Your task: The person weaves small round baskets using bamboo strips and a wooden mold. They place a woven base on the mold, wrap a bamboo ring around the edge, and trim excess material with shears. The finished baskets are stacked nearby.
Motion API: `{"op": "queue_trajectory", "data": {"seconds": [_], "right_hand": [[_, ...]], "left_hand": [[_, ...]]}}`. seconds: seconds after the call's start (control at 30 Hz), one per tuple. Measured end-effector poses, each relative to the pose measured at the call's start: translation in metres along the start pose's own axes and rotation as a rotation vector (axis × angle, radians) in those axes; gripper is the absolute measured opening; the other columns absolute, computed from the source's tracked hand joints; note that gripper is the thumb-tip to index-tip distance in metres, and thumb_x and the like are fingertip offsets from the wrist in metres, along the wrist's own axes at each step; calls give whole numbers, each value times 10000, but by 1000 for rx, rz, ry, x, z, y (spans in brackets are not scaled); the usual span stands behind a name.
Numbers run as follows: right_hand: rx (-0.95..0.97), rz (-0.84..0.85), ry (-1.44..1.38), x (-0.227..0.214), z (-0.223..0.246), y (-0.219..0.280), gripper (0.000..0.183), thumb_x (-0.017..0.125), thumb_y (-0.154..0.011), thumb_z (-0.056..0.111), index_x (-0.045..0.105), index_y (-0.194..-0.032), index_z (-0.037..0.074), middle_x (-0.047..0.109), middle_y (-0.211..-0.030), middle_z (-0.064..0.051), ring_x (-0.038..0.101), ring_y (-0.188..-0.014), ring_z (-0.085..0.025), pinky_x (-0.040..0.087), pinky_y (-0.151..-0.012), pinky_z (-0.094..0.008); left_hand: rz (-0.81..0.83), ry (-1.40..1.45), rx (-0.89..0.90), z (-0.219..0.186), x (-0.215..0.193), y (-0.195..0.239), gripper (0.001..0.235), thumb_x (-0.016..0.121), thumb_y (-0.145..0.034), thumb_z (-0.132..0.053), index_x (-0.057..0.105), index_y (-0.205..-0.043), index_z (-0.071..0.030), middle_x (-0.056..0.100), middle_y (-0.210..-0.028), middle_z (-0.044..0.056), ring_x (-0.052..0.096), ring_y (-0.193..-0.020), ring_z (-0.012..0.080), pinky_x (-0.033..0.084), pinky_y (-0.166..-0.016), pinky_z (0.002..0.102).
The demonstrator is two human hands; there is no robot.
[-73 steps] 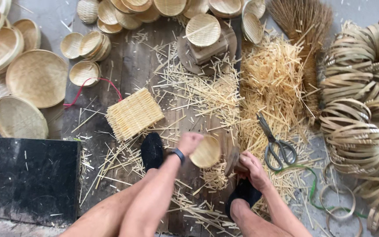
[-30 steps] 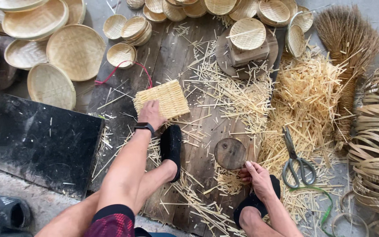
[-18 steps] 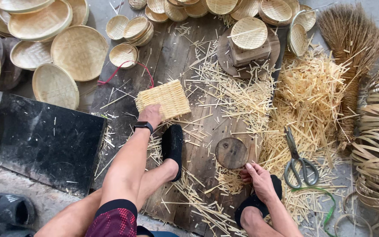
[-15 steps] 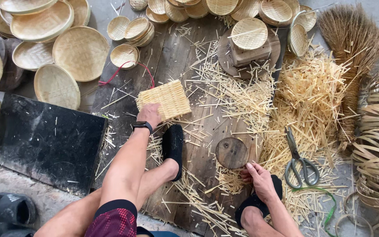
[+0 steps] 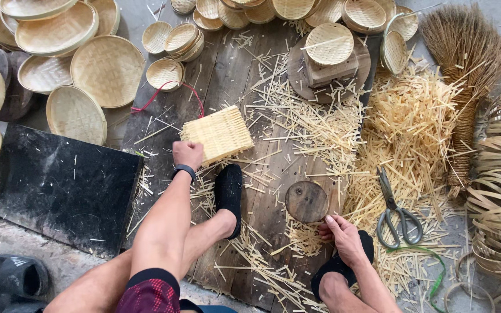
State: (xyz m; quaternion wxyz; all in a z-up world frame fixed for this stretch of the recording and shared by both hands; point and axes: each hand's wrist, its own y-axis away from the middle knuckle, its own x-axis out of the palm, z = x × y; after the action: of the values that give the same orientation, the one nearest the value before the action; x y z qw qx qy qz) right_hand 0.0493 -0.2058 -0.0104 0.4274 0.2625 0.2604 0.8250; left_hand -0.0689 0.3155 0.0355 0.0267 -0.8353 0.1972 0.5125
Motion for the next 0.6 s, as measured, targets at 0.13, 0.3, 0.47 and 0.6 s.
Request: {"op": "queue_trajectory", "data": {"seconds": [0.13,0.3,0.47,0.6], "right_hand": [[4,-14,7,2,9,6,357,608,-998,324,687,-1136,4,733,-907,-106,685,-779,-177,551,-689,-314],[-94,-58,-130,5,29,9,375,561,-1016,333,659,-1216,32,701,-977,-91,704,-803,-188,567,-712,-318],[36,51,-320,3,60,1,401,583,-943,299,673,-1212,16,759,-1021,-84,729,-831,-163,592,-741,-283],[-101,-106,14,8,52,-4,346,788,-881,130,639,-1154,-21,734,-990,-99,666,-821,-123,551,-709,-257]], "left_hand": [[-216,769,-1,-34,-11,-4,169,740,-861,-146,717,-903,16,731,-855,78,652,-759,140,539,-727,277],[353,1260,53,-81,7,46,295,761,-792,43,652,-1037,-79,686,-917,35,672,-808,131,572,-751,268],[880,1008,-47,-87,89,165,319,777,-781,77,679,-1069,-21,719,-932,36,687,-799,113,594,-734,246],[824,781,-119,-70,120,203,332,804,-773,58,689,-1082,16,762,-918,75,703,-766,122,565,-690,254]]}}
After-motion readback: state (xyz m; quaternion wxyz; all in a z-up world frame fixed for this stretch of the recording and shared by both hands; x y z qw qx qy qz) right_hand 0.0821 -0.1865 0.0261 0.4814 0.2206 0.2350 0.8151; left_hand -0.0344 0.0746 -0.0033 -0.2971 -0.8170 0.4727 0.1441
